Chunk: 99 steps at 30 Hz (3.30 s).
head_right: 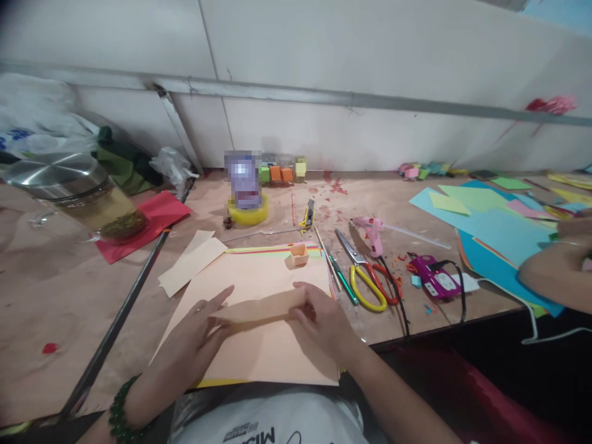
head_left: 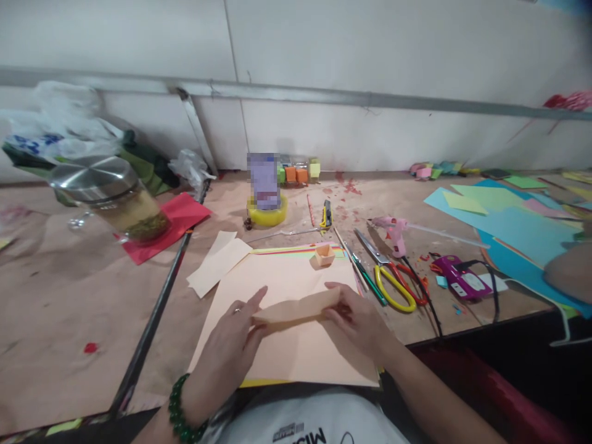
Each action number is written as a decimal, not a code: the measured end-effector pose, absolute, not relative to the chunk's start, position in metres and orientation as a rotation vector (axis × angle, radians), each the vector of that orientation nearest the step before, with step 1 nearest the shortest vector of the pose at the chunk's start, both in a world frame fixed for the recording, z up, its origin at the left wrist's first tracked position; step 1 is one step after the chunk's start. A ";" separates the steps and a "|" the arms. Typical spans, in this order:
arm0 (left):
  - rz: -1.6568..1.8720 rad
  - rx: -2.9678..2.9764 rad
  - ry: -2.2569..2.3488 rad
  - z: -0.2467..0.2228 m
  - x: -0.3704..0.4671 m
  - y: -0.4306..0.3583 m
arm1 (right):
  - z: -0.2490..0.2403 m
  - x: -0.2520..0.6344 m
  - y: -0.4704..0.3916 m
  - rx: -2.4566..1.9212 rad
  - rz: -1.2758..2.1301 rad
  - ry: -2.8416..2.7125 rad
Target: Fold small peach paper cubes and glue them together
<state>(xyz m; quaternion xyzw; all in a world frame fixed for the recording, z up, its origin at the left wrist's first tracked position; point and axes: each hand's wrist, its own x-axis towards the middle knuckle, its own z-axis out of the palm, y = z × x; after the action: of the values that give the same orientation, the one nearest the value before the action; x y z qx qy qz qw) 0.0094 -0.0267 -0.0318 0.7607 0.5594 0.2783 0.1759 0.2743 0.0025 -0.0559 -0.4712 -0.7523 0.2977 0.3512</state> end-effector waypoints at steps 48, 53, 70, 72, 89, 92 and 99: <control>0.712 2.209 1.666 -0.036 0.001 -0.016 | -0.036 0.298 -0.012 -0.929 0.061 -2.418; 0.935 2.204 1.627 -0.022 0.009 -0.022 | -0.036 0.297 -0.011 -0.941 0.056 -2.420; 0.627 3.002 1.221 -0.006 0.033 -0.064 | -0.030 0.275 -0.013 -0.708 -0.152 -2.412; 0.586 2.957 1.339 -0.012 0.027 -0.059 | -0.032 0.275 -0.011 -0.703 -0.050 -2.409; 0.474 2.702 1.434 -0.027 0.007 -0.036 | -0.031 0.286 0.015 -0.840 0.620 -2.379; 0.522 2.636 1.491 -0.023 0.005 -0.033 | -0.031 0.286 0.015 -0.932 0.652 -2.314; 0.430 2.537 1.838 -0.025 0.006 -0.030 | -0.045 0.281 0.017 -1.314 0.540 -2.182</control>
<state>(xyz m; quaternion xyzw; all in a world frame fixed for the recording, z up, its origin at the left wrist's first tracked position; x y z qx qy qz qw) 0.0056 -0.0296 -0.0251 0.8023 0.5811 0.1358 -0.0103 0.2808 0.0168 -0.0450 -0.4864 -0.8080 0.1999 0.2657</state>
